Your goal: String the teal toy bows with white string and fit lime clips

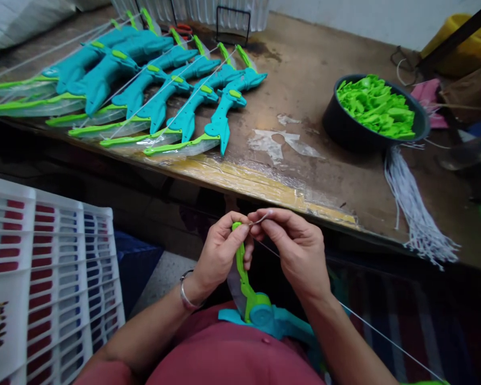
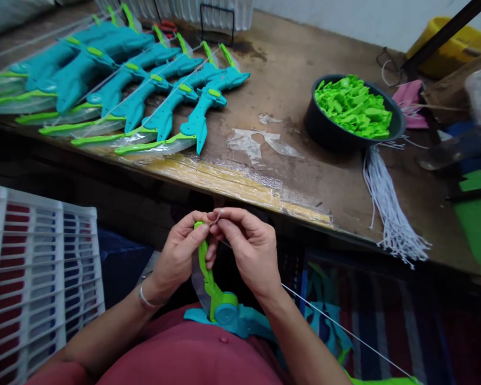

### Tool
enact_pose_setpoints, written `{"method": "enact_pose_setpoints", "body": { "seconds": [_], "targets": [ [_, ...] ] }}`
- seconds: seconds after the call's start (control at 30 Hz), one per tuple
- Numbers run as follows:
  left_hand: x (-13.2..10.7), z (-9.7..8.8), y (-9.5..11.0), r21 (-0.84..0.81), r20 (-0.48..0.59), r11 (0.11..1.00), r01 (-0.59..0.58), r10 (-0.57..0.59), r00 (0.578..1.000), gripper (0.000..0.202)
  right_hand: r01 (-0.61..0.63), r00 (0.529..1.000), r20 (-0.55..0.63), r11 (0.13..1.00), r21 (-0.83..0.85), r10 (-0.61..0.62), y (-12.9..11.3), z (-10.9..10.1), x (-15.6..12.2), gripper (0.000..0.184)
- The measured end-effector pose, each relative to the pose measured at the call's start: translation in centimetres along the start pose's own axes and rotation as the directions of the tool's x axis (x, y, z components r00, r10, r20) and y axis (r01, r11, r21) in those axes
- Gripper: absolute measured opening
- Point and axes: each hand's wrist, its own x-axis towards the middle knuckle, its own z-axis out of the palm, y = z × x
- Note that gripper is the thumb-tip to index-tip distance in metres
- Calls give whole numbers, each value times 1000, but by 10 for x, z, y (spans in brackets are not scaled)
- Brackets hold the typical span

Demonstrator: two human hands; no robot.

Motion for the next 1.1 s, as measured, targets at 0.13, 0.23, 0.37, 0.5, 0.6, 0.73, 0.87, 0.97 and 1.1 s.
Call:
{"method": "enact_pose_setpoints", "body": {
  "seconds": [0.13,0.23,0.37,0.5,0.6,0.73,0.87,0.97,1.1],
  "targets": [
    [10,0,-2,0,6,1000,14,-14,1000,18,69,997,51,992,-103,-64,-1,-3,10,17],
    [17,1,-2,15,-11,1000,19,-19,1000,18,89,991,117,973,-212,-66,-3,-7,14,20],
    [23,0,-4,57,-26,998,32,-31,999,16,85,988,146,950,-302,-42,-1,-14,19,21],
    [27,0,-5,95,-20,994,45,-43,999,14,40,995,95,953,-299,-12,6,-15,25,17],
    [29,1,-5,118,-36,992,33,-29,999,14,-14,999,43,969,-246,25,11,-13,29,14],
    [31,0,-7,121,-41,992,22,-17,999,14,-95,995,-4,984,-148,95,15,-9,34,12],
    [32,-1,-9,88,-34,995,46,-43,998,15,-144,989,-34,988,-56,143,19,-6,35,10],
    [34,-1,-11,79,-53,996,48,-44,998,18,-168,985,-41,985,-28,167,22,-4,33,6],
    [36,2,-10,30,-65,997,70,-68,996,22,-170,981,-96,985,-36,166,23,-5,29,17]
  ]
}}
